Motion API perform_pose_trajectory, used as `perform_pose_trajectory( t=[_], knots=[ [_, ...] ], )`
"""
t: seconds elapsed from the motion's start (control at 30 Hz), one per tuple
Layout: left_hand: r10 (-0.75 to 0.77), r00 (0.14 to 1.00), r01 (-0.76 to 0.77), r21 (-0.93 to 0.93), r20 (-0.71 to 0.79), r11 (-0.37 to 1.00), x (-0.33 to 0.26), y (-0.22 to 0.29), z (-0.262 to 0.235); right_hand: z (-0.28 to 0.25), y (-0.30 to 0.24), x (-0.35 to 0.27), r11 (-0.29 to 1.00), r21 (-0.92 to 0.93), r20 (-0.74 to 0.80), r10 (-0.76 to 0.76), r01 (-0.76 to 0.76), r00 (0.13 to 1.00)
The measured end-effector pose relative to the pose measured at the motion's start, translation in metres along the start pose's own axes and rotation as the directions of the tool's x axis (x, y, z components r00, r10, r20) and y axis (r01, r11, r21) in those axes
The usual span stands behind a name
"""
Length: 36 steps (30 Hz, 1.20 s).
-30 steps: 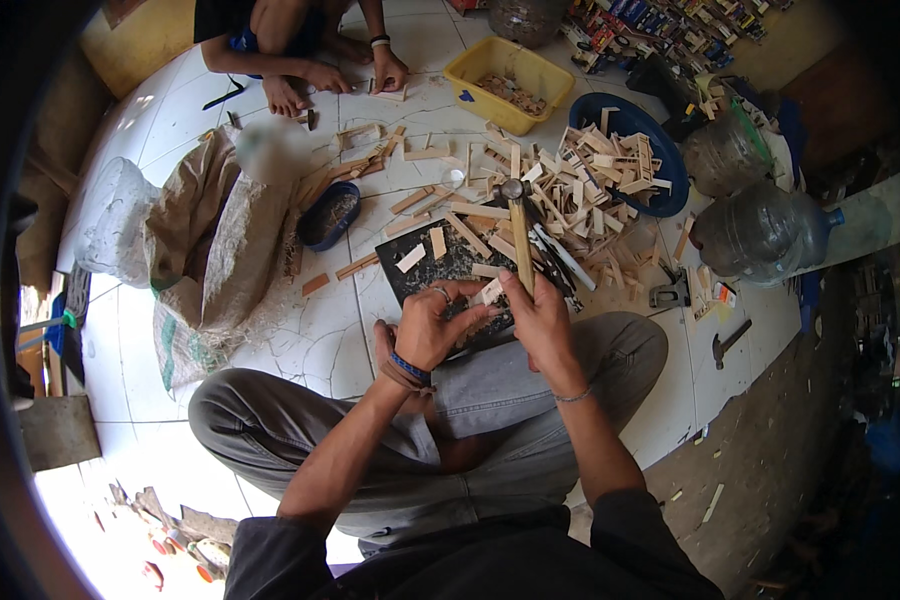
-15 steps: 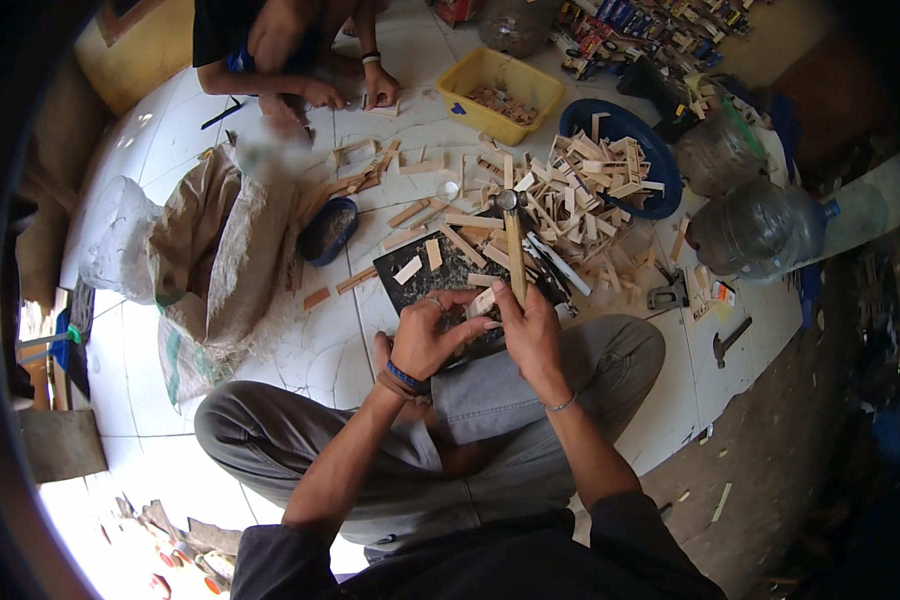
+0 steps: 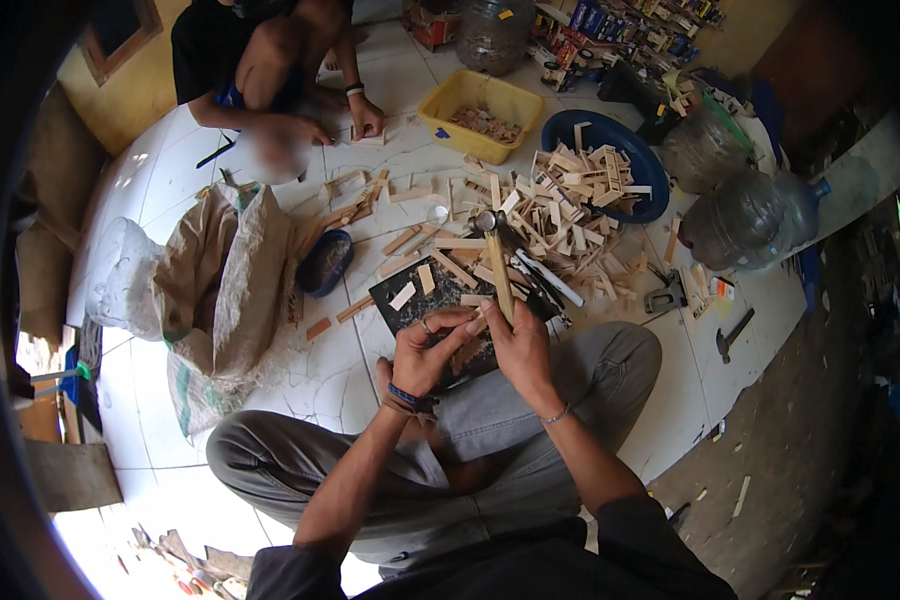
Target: The person sits on the floor and uses a small hammer and chisel to carve and shape small wooden pieces. They repeatedly position the chisel on the wood and strike it with the hammer, then inspect the carved piece before continuing.
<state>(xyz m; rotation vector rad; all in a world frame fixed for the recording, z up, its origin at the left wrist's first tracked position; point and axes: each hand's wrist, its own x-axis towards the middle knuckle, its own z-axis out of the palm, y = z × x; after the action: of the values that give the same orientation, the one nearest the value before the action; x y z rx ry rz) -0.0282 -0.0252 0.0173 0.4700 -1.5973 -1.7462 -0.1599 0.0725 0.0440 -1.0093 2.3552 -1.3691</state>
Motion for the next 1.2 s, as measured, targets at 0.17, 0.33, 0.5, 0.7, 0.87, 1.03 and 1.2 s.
perform_pose_trajectory(
  t=[0.17, 0.33, 0.5, 0.7, 0.87, 1.03, 1.2],
  knots=[
    [-0.003, 1.0, 0.003, 0.034, -0.003, 0.999, -0.002, -0.007, 0.0, -0.011, -0.013, -0.003, 0.999, -0.043, 0.049, 0.034, -0.032, 0.998],
    [0.012, 1.0, -0.012, 0.08, -0.001, 0.997, -0.002, -0.005, 0.0, -0.044, -0.034, -0.012, 0.993, -0.087, 0.045, -0.07, 0.074, 0.996],
    [0.077, 0.997, -0.076, 0.139, -0.001, 0.987, -0.002, -0.005, 0.0, -0.098, -0.043, -0.033, 0.94, -0.138, 0.259, -0.271, 0.313, 0.927],
    [0.121, 0.992, -0.116, 0.128, -0.03, 0.985, -0.003, -0.006, 0.001, -0.115, -0.034, -0.056, 0.865, -0.307, 0.448, -0.237, 0.397, 0.862],
    [0.109, 0.994, -0.106, 0.089, -0.027, 0.99, -0.002, -0.005, 0.001, -0.117, -0.035, -0.052, 0.825, -0.323, 0.431, -0.309, 0.464, 0.848],
    [0.096, 0.995, -0.094, 0.086, -0.025, 0.992, -0.004, -0.001, 0.0, -0.116, -0.037, -0.052, 0.791, -0.318, 0.313, -0.433, 0.523, 0.845],
    [0.14, 0.99, -0.137, 0.117, -0.017, 0.984, -0.003, 0.0, 0.0, -0.112, -0.036, -0.053, 0.771, -0.365, 0.397, -0.377, 0.521, 0.837]
  ],
)
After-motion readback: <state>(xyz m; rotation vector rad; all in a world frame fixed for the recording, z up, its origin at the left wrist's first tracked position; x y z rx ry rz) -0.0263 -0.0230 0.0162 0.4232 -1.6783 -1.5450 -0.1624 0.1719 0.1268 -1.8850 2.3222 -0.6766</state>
